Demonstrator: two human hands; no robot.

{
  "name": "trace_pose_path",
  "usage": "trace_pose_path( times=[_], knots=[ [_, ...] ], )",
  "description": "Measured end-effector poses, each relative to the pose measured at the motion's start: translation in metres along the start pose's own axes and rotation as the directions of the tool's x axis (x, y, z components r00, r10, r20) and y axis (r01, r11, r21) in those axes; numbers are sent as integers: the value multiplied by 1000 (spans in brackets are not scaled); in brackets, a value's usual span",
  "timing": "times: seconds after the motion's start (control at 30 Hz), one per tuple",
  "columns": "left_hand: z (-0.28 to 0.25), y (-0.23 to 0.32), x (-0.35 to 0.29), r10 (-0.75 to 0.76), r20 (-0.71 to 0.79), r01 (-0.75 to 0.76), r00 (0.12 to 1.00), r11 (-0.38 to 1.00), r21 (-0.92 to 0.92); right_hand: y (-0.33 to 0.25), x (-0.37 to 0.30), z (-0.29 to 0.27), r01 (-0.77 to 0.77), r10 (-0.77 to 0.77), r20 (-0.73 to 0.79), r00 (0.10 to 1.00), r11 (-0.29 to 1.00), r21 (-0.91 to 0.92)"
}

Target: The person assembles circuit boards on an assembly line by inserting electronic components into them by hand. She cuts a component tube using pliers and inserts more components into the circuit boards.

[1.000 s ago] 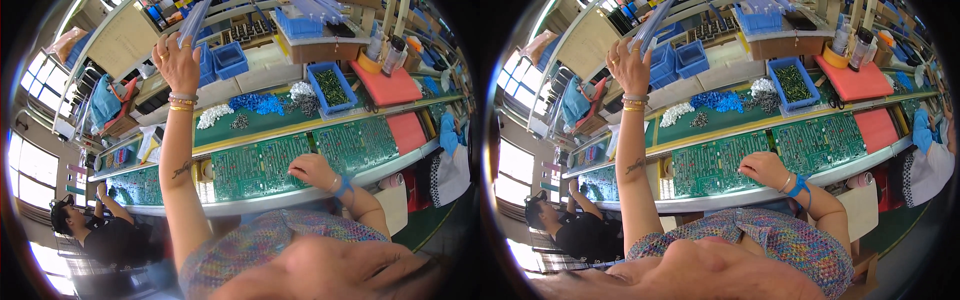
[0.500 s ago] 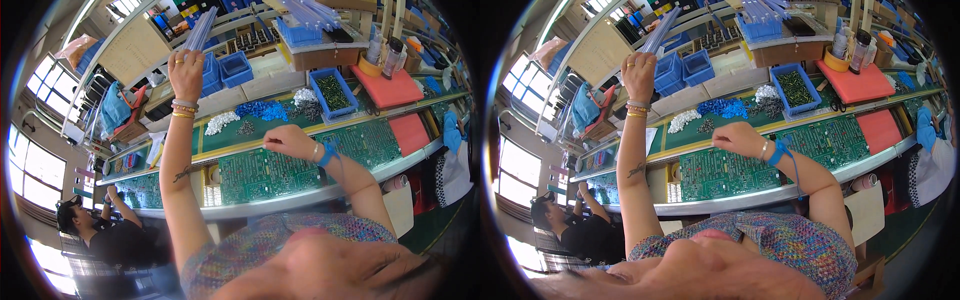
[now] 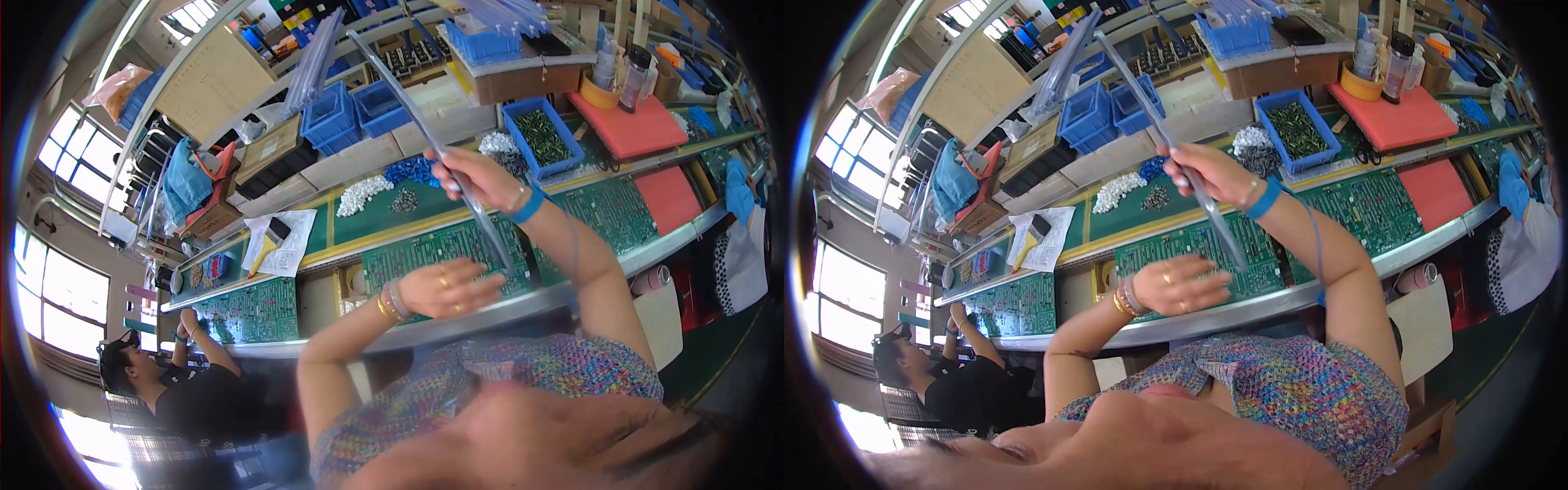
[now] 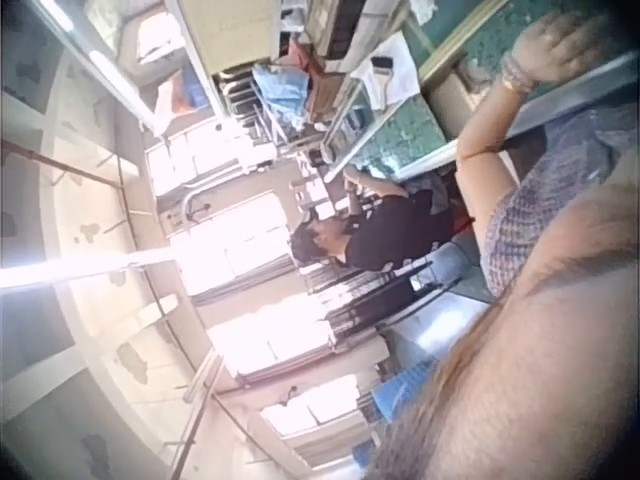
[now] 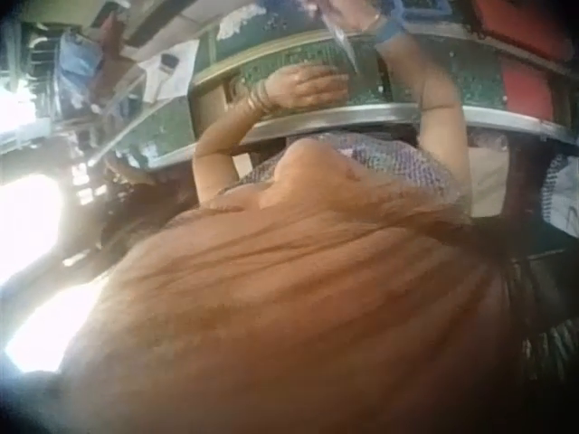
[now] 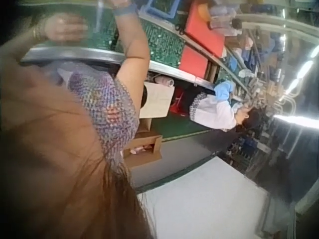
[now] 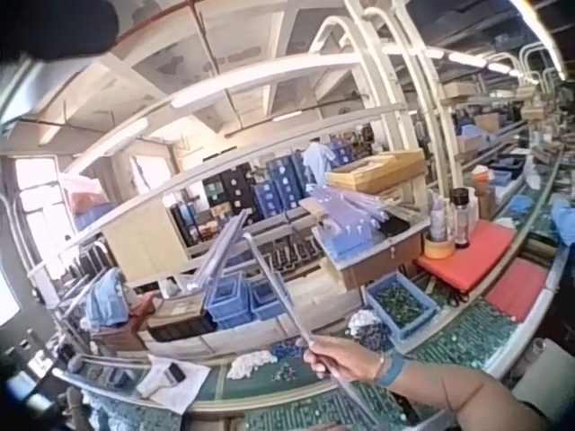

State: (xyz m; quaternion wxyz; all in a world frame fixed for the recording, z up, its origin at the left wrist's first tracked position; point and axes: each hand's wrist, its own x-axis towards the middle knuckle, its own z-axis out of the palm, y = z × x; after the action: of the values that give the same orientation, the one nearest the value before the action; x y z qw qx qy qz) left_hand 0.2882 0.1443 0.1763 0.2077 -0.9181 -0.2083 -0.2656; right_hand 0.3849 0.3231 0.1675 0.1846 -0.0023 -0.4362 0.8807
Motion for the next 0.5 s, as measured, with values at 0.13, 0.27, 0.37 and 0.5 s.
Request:
trace_pose_path(
  times=[0.13,0.27,0.37,0.5],
  knots=[
    [19,-9,-43,-971,-18,731,238,192,-654,40,-101,-6,-156,138,-78,987,934,-321],
    [15,-23,-60,-969,226,307,95,-188,-933,73,-182,-4,-425,431,-34,902,870,-249],
    [25,-20,-64,-972,227,133,54,-218,-967,86,-210,-10,-539,567,57,822,806,-245],
    [42,2,-73,-941,334,119,-47,-337,-934,65,-206,-28,-183,469,145,871,584,-791]
  ],
)
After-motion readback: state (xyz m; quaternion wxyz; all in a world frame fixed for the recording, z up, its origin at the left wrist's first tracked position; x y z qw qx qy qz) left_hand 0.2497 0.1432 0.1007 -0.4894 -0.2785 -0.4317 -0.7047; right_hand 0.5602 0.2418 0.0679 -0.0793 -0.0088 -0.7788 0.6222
